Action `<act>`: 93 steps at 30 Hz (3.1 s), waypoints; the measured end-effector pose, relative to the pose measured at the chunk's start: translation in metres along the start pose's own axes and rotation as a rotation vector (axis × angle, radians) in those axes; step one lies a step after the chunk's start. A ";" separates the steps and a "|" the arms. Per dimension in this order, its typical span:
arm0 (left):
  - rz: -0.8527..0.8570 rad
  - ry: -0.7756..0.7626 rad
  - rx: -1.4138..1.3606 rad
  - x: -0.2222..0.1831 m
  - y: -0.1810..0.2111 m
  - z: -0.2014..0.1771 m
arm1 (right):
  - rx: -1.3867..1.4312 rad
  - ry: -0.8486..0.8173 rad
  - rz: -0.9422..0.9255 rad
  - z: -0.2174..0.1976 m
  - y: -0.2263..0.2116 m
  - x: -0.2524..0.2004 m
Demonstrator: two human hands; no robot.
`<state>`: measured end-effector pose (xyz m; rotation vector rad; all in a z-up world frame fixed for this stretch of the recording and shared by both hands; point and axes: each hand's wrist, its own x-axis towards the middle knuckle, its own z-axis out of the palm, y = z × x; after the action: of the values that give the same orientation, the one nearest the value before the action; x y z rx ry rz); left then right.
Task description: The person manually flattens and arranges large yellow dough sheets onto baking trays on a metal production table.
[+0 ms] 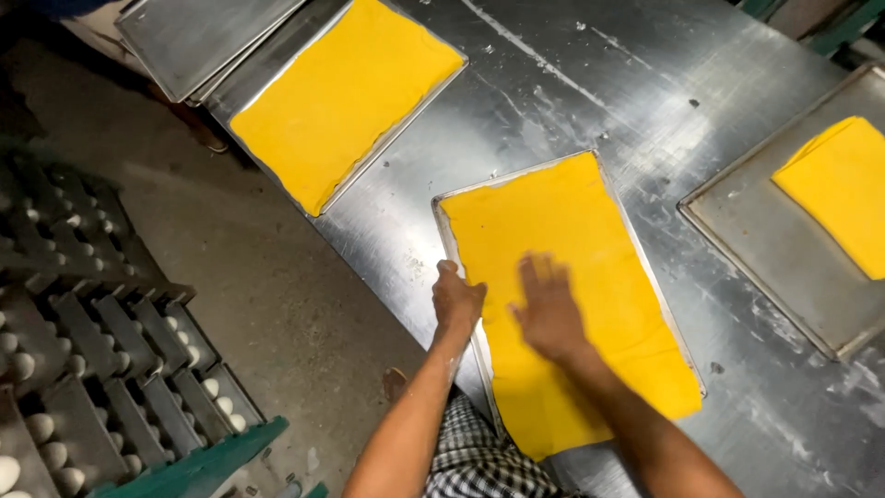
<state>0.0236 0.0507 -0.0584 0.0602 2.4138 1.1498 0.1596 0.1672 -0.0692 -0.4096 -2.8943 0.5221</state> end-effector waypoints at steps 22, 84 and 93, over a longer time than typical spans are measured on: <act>0.123 0.021 0.085 -0.009 -0.014 -0.018 | -0.097 -0.077 -0.064 0.000 -0.054 -0.043; 0.147 -0.140 0.120 -0.078 -0.082 -0.012 | -0.173 -0.051 -0.116 0.008 -0.041 -0.048; -0.035 -0.224 -0.198 -0.076 -0.076 -0.018 | -0.159 -0.086 -0.228 0.009 -0.050 -0.026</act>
<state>0.0950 -0.0296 -0.0757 0.0786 2.0899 1.2867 0.1706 0.1113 -0.0623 -0.0766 -3.0226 0.2808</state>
